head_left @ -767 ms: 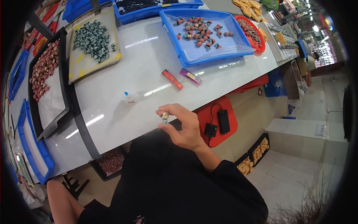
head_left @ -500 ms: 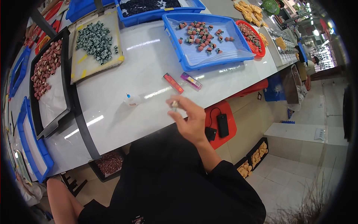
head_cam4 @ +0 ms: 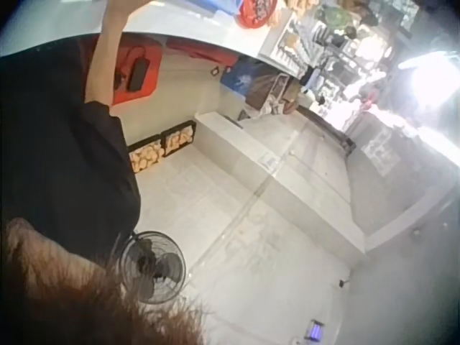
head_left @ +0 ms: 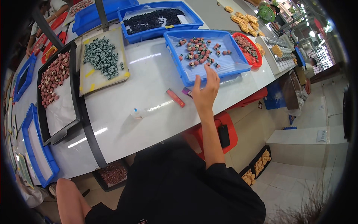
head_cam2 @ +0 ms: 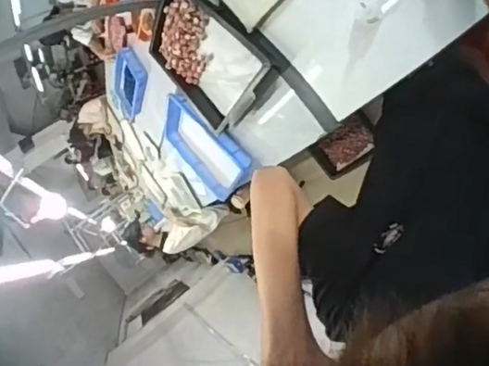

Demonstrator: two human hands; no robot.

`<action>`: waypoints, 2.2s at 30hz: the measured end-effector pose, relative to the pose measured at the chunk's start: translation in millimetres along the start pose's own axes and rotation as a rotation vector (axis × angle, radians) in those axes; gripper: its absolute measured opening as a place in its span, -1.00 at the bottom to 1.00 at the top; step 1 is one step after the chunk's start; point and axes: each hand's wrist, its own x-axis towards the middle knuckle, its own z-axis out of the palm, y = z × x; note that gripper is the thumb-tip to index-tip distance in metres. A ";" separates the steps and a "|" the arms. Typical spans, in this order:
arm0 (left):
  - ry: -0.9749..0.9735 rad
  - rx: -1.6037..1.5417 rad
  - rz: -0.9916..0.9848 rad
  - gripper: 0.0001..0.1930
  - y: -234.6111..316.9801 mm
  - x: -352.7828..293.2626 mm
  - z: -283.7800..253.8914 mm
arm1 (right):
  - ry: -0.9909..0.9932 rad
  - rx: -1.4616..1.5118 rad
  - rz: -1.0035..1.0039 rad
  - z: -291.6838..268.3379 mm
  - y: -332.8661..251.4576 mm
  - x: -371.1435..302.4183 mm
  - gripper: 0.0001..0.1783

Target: Applying glue and assembling small plastic components at an industrial workbench.

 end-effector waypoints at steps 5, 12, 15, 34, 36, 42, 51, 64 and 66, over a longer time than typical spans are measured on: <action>-0.007 0.004 -0.039 -0.61 -16.6 -2.6 -0.1 | -0.153 0.409 -0.095 -10.9 -49.2 -58.0 -0.60; -0.043 0.044 -0.096 -0.62 -19.0 0.1 -14.4 | -0.521 0.455 -0.057 -1.6 -104.0 -74.5 -0.27; -0.055 0.085 -0.106 -0.62 -18.9 4.9 -21.3 | -0.558 0.376 -0.091 11.1 -106.2 -72.3 -0.27; -0.081 0.270 -0.267 -0.63 -39.6 46.6 -17.6 | -0.428 0.314 0.072 -21.4 -67.9 -95.0 -0.73; -0.084 0.294 -0.265 -0.63 -32.3 40.7 -35.1 | -0.418 0.379 0.087 -32.9 -56.0 -100.1 -0.70; -0.428 0.666 -1.013 -0.74 -252.5 -63.7 -10.7 | -0.345 0.547 0.246 -22.3 -32.2 -115.1 -0.76; -0.466 1.031 -0.889 -0.70 -331.9 -135.8 -10.1 | -0.211 0.520 0.172 -16.2 -32.0 -119.7 -0.76; 0.699 -0.619 -1.471 -0.82 -312.5 -68.1 22.4 | -0.196 0.570 0.210 -19.3 -35.9 -115.8 -0.76; 0.510 -0.715 -1.396 -0.80 -298.9 -52.0 48.2 | -0.183 0.563 0.208 -16.9 -35.3 -117.1 -0.77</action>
